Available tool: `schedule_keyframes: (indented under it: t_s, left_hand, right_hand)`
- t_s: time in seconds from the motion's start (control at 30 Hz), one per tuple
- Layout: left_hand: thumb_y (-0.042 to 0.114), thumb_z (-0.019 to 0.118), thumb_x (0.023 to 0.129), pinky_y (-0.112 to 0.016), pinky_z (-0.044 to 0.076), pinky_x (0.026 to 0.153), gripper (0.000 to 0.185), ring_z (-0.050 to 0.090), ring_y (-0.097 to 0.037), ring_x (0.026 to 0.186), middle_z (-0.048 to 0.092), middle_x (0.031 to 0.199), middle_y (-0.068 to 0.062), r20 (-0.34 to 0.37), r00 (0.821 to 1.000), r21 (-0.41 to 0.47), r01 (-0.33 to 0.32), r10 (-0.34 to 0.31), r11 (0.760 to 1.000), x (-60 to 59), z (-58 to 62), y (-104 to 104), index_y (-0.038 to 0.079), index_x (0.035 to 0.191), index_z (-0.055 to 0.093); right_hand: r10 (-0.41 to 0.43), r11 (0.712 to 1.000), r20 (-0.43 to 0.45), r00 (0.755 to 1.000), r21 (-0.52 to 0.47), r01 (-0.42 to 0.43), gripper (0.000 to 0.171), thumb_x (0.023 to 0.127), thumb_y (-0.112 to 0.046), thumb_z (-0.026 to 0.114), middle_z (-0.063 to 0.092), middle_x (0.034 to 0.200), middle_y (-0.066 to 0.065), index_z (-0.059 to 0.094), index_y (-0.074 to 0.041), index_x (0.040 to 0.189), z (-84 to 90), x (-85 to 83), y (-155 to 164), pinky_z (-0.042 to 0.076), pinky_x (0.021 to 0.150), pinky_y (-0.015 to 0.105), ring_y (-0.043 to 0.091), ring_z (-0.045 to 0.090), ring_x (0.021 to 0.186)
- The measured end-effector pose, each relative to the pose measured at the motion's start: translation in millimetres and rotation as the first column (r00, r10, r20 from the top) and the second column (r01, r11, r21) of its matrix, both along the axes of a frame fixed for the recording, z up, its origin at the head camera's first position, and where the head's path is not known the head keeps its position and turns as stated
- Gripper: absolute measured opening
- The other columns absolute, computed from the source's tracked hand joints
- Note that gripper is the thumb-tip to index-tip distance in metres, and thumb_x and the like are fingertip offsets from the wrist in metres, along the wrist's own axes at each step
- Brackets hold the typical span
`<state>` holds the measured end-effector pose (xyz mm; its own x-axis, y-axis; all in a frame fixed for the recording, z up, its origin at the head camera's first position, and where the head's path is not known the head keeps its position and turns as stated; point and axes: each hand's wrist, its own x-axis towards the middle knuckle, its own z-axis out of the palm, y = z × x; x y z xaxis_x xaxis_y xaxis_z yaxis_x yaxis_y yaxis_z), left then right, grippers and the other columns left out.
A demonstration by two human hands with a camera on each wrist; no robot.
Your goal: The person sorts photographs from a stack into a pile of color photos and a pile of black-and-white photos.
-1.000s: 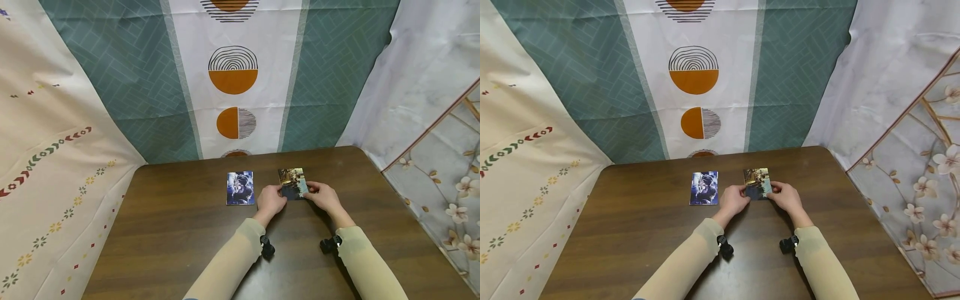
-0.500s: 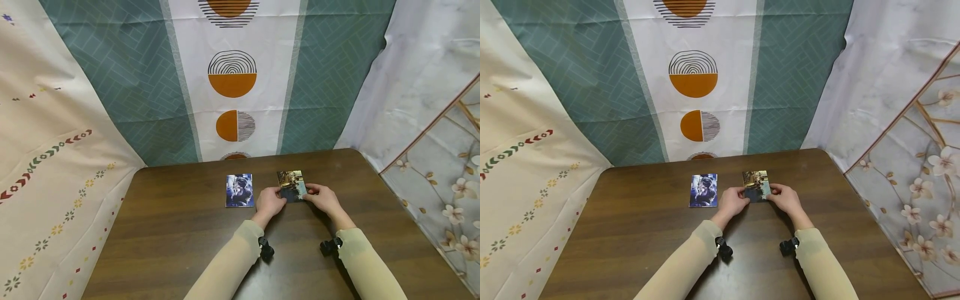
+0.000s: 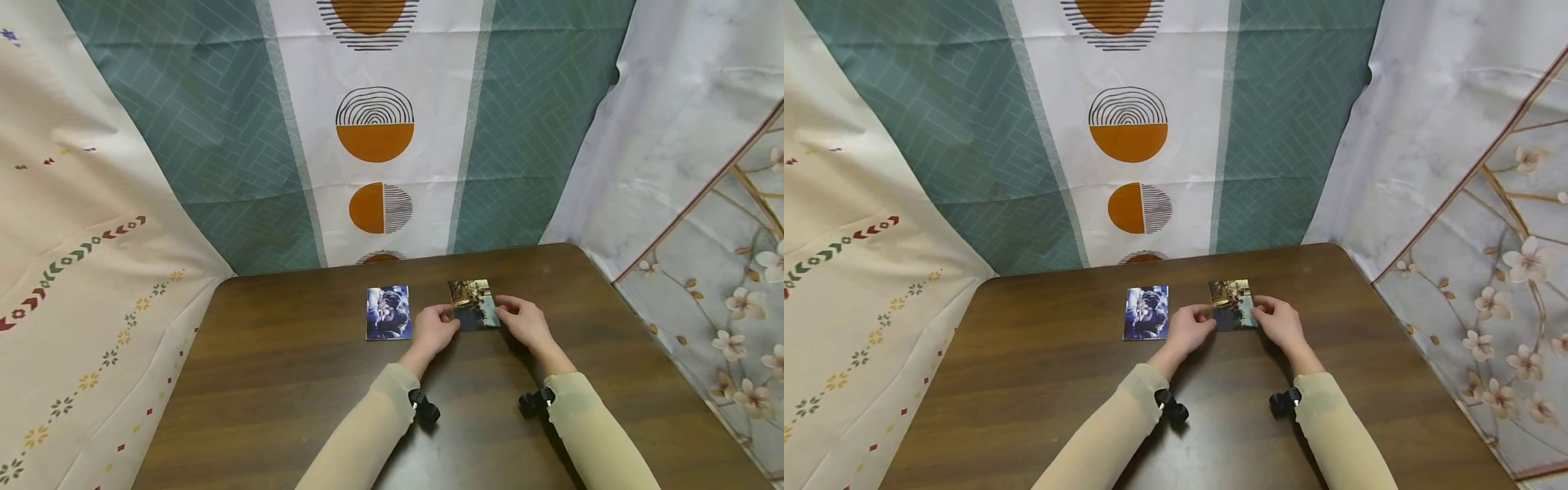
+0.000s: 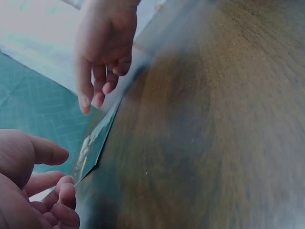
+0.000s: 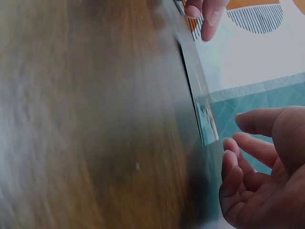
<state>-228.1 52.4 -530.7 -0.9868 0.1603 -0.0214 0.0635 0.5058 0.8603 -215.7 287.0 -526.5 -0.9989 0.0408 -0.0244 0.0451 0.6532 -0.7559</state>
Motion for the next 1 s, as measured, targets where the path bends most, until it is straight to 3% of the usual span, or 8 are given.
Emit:
schedule_keyframes:
  t_s: [0.27,0.53,0.7,1.0]
  left_hand:
    - [0.01,0.077,0.092,-0.027,0.046,0.069,0.036,0.054,-0.009,0.074,0.062,0.082,0.003,-0.012,1.0,0.12,0.009,-0.008,0.993,6.2,3.6,-22.2,0.003,0.126,0.078]
    - [0.011,0.076,0.094,-0.029,0.048,0.068,0.037,0.058,-0.011,0.077,0.064,0.086,0.002,-0.065,0.997,0.12,0.038,-0.03,0.992,10.5,13.3,-45.0,0.0,0.129,0.076]
    - [0.012,0.076,0.096,-0.028,0.046,0.067,0.037,0.057,-0.012,0.075,0.064,0.087,0.001,-0.069,0.997,0.122,0.029,-0.021,0.992,9.2,14.7,-61.3,0.0,0.131,0.075]
    - [0.011,0.076,0.096,-0.026,0.044,0.058,0.035,0.052,-0.01,0.063,0.065,0.089,-0.002,-0.058,0.997,0.145,-0.044,0.053,0.988,9.7,12.8,-99.6,-0.001,0.129,0.075]
  right_hand:
    - [0.009,0.999,0.011,1.0,-0.05,-0.009,0.046,0.108,-0.025,0.063,0.066,0.135,0.022,0.062,-0.004,0.149,-1.5,0.3,-18.4,0.049,0.101,0.058,0.041,0.061,0.124]
    - [0.021,0.998,-0.021,1.0,-0.055,-0.022,0.043,0.107,-0.025,0.066,0.072,0.121,0.015,0.066,-0.006,0.146,-2.1,-1.8,-35.7,0.048,0.085,0.044,0.034,0.064,0.109]
    - [0.023,0.997,-0.02,1.0,-0.07,-0.024,0.043,0.107,-0.027,0.066,0.071,0.125,0.015,0.066,-0.007,0.146,-1.2,-2.6,-44.3,0.049,0.093,0.049,0.035,0.064,0.116]
    - [0.061,0.991,0.004,0.998,-0.119,-0.061,0.045,0.108,-0.027,0.065,0.069,0.131,0.017,0.064,-0.005,0.148,-0.6,-2.7,-59.9,0.051,0.098,0.053,0.036,0.062,0.121]
